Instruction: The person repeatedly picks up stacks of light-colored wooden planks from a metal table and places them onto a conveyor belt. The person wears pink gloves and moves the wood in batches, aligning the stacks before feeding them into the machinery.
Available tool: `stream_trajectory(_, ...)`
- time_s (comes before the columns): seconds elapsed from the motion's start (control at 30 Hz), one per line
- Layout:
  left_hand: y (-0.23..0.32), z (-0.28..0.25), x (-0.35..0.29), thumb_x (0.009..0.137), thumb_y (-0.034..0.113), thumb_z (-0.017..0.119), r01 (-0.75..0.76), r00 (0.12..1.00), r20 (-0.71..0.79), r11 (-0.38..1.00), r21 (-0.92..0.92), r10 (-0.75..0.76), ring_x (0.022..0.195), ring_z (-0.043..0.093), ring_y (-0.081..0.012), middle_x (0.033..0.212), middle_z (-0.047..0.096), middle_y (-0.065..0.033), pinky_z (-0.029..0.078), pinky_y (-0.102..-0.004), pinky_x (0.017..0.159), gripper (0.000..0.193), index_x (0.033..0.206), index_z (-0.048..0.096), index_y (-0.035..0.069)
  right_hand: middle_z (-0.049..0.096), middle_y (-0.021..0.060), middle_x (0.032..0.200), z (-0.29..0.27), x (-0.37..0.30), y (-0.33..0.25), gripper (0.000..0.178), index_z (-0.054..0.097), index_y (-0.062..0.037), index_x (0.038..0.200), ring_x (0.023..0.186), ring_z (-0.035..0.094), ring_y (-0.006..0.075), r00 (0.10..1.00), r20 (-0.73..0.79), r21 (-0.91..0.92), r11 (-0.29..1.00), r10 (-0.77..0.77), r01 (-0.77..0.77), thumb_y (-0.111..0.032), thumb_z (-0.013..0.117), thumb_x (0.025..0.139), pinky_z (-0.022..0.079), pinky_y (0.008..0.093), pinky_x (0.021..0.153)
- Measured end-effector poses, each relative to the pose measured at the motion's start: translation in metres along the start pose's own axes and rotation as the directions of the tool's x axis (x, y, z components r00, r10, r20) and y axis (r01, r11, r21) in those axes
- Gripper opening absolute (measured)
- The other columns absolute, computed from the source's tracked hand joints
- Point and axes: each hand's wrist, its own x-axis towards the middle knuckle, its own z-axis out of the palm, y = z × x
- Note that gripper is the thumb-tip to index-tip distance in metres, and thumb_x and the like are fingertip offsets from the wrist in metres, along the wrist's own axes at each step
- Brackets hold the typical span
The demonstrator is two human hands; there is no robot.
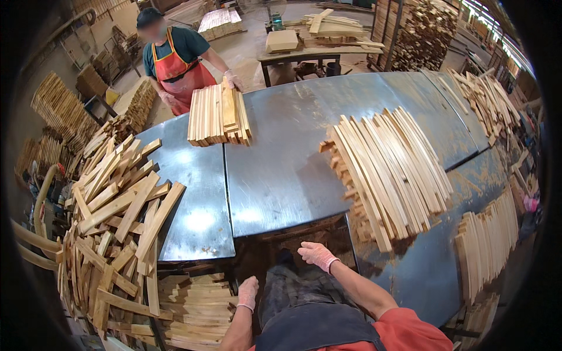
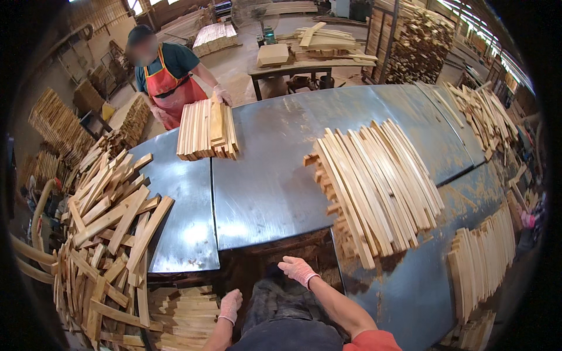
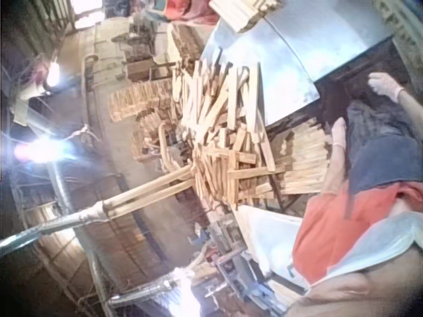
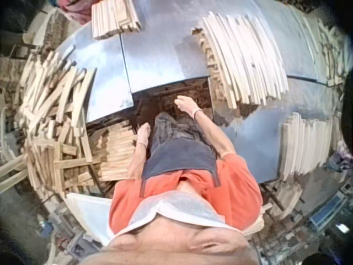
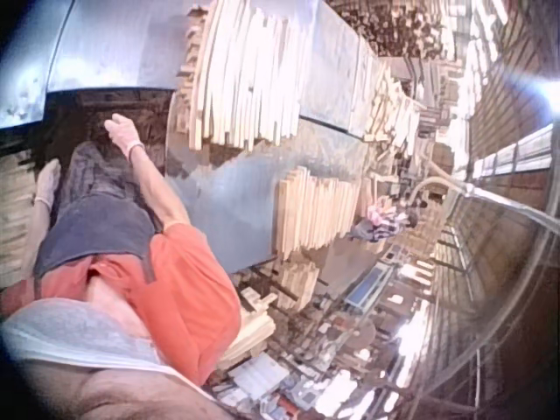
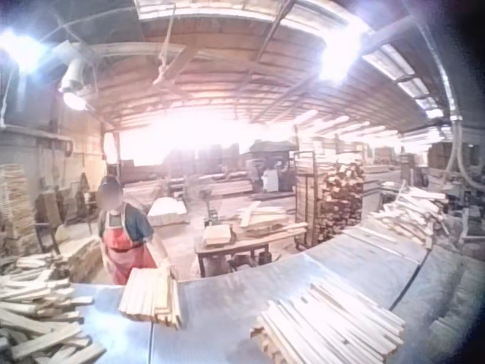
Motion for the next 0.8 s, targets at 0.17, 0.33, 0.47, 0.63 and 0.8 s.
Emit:
stream_trajectory(0.17, 0.132, 0.062, 0.073, 0.101, 0.026, 0.076, -0.228, 0.973, -0.044, 0.972, -0.057, 0.226, 0.092, 0.062, -0.0112, 0.103, 0.072, -0.0012, 0.05, -0.0284, 0.083, 0.038, 0.126, 0.076, -0.002, 0.063, -0.002, 0.086, -0.015, 0.1, -0.061, 0.021, 0.071, -0.0086, 0.119, 0.075, 0.06, 0.0105, 0.994, -0.039, 0.025, 0.995, 0.099, -0.098, -0.019, 0.073, 0.101, 0.048, 0.0285, 0.066)
stream_trajectory(0.33, 0.302, 0.098, 0.15, 0.1, 0.019, 0.067, -0.512, 0.839, -0.067, 0.825, 0.24, 0.54, 0.093, 0.056, -0.0134, 0.1, 0.065, -0.002, 0.049, -0.0335, 0.087, 0.027, 0.114, 0.074, -0.003, 0.066, 0.0002, 0.095, -0.028, 0.202, -0.133, 0.049, 0.065, -0.0014, 0.139, 0.08, 0.063, 0.0129, 0.979, -0.188, 0.039, 0.996, 0.084, -0.078, -0.026, 0.078, 0.099, 0.051, 0.0301, 0.071)
stream_trajectory(0.47, 0.401, 0.065, 0.255, 0.099, 0.022, 0.067, -0.485, 0.798, -0.191, 0.797, 0.359, 0.572, 0.108, 0.058, -0.0234, 0.116, 0.064, -0.0115, 0.048, -0.0375, 0.097, 0.039, 0.129, 0.066, -0.005, 0.069, 0.0024, 0.11, -0.011, 0.287, -0.243, 0.074, 0.053, 0.0058, 0.155, 0.093, 0.062, 0.0123, 0.982, -0.185, -0.075, 0.997, -0.041, 0.027, -0.035, 0.079, 0.099, 0.051, 0.0287, 0.082)
stream_trajectory(0.63, 0.536, 0.063, 0.363, 0.102, 0.04, 0.073, -0.47, 0.791, -0.225, 0.8, 0.372, 0.569, 0.16, 0.036, -0.0378, 0.173, 0.034, -0.0285, 0.03, -0.0414, 0.13, 0.095, 0.168, 0.026, -0.009, 0.065, 0.0118, 0.127, -0.013, 0.403, -0.338, 0.079, 0.044, 0.0018, 0.16, 0.117, 0.059, 0.0214, 0.917, -0.293, -0.291, 0.939, -0.269, 0.183, -0.047, 0.069, 0.104, 0.043, 0.0336, 0.109)
stream_trajectory(0.8, 0.613, 0.082, 0.428, 0.098, 0.053, 0.078, -0.444, 0.893, 0.071, 0.845, 0.299, 0.444, 0.164, 0.027, -0.0368, 0.177, 0.022, -0.0298, 0.024, -0.0419, 0.132, 0.113, 0.171, 0.015, -0.007, 0.061, 0.0266, 0.15, -0.011, 0.46, -0.419, 0.092, 0.039, 0.0009, 0.162, 0.138, 0.059, 0.0363, 0.858, -0.413, -0.42, 0.9, -0.305, 0.118, -0.061, 0.067, 0.101, 0.043, 0.0423, 0.117)
